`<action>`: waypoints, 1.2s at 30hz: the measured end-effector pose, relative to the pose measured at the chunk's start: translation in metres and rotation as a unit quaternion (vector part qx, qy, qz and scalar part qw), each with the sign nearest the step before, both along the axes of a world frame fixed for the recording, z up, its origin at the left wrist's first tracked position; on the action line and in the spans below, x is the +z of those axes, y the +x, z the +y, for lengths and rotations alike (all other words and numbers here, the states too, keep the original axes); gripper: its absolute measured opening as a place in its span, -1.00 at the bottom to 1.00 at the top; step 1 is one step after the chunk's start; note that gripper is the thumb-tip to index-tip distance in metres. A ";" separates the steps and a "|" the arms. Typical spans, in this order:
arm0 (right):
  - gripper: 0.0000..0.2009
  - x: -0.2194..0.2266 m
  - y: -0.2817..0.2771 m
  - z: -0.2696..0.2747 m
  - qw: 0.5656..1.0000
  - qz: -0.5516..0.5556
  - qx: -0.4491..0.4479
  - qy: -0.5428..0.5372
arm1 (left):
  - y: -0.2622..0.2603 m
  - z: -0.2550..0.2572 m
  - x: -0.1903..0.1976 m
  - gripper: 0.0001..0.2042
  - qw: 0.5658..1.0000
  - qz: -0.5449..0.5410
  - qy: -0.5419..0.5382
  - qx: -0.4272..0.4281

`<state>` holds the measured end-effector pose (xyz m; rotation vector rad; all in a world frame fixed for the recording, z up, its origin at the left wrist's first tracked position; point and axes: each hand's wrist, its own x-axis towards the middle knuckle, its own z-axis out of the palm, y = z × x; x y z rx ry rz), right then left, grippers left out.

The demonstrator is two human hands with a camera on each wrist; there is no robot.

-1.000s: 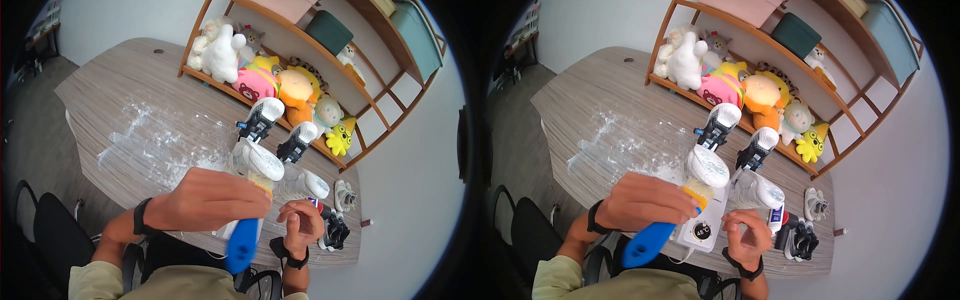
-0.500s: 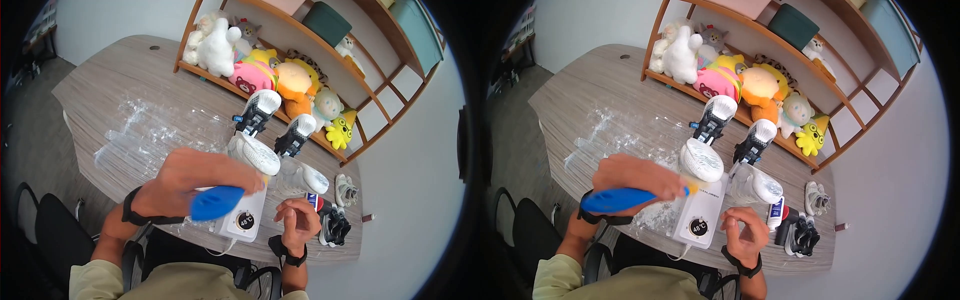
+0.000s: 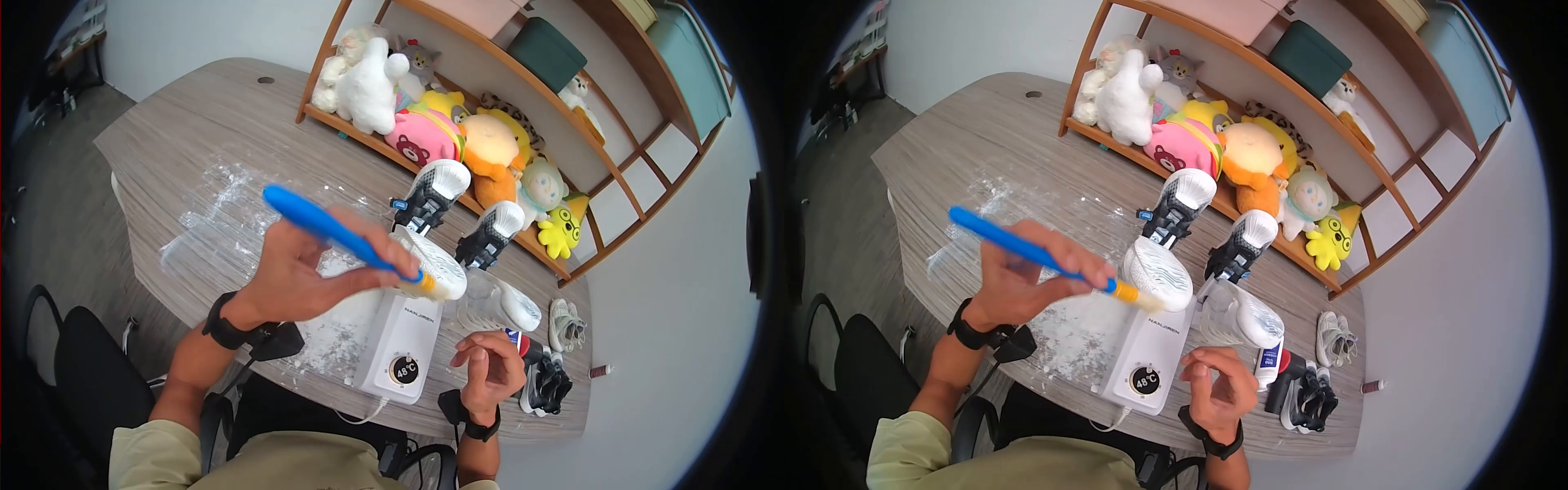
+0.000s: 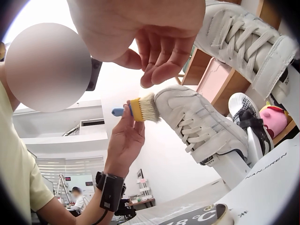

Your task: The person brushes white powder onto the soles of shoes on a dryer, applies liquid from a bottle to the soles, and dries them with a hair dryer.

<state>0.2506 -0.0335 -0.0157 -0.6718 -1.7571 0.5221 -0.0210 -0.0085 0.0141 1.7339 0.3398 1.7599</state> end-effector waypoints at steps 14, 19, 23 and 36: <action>-0.69 0.023 -0.038 0.025 0.989 -0.071 -0.041 0.123 | -0.016 0.023 -0.033 -0.74 0.963 -0.198 -0.137 -0.125; -0.69 0.022 -0.043 0.027 0.992 -0.078 -0.046 0.086 | -0.014 0.032 -0.037 -0.76 0.981 -0.131 -0.139 -0.045; -0.70 0.021 -0.043 0.025 0.991 -0.077 -0.066 0.084 | -0.024 0.037 -0.043 -0.76 0.983 -0.127 -0.123 0.054; -0.75 0.022 -0.053 0.027 0.984 -0.090 -0.099 0.122 | -0.006 0.025 -0.044 -0.75 0.988 -0.077 -0.128 -0.022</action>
